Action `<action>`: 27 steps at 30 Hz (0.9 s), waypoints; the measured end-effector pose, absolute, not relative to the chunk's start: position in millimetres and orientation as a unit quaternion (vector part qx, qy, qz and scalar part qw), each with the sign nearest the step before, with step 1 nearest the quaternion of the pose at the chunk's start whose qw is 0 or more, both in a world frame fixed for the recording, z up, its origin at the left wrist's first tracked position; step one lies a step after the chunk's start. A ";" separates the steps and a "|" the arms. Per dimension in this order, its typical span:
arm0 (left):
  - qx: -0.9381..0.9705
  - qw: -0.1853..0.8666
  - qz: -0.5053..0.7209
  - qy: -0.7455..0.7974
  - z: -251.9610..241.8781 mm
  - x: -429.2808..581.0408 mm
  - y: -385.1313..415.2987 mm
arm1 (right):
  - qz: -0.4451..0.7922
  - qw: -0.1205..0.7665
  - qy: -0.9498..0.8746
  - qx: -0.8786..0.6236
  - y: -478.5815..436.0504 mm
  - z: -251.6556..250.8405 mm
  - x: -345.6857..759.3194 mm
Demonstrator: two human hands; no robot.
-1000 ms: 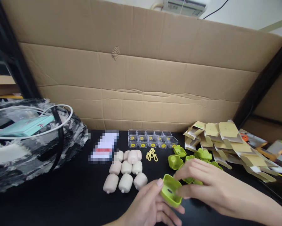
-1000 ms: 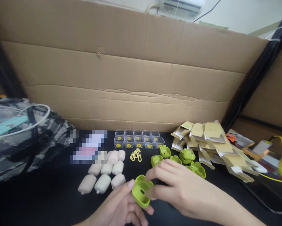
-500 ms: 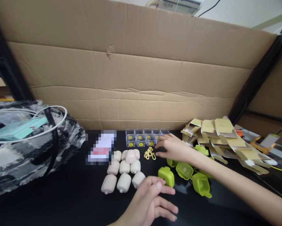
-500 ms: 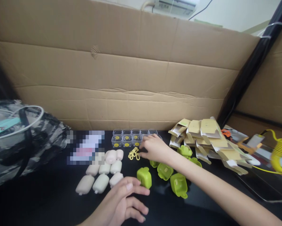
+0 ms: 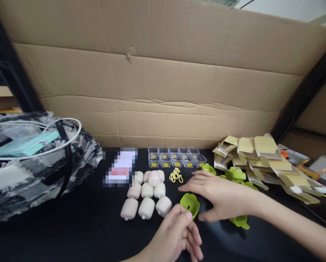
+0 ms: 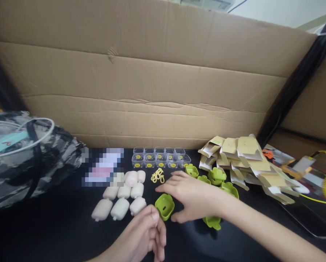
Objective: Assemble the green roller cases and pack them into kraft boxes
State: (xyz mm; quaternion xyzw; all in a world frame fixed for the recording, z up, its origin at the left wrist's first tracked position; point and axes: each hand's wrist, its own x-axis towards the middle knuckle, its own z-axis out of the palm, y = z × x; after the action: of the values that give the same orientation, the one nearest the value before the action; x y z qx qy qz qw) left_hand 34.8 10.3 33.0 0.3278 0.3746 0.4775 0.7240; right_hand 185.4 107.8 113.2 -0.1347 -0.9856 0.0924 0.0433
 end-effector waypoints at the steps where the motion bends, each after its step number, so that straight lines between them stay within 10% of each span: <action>1: 0.329 0.724 0.474 0.377 33.9 34.6 9.7 | 0.087 0.050 -0.985 -0.141 107.0 110.6 185.9; 7: 0.306 0.739 0.465 0.379 34.4 34.6 10.3 | 0.071 0.168 -0.959 -0.218 86.6 117.4 187.1; 27: 0.381 0.763 0.432 0.292 35.9 26.3 7.4 | 0.012 -0.050 -0.924 -0.379 138.9 100.1 134.7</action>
State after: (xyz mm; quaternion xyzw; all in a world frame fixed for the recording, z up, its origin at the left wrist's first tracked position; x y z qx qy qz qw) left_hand 26.3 7.4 35.9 0.3812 0.2917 0.4322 0.7634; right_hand 134.7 138.9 100.1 -0.3791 -0.9239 0.0122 -0.0505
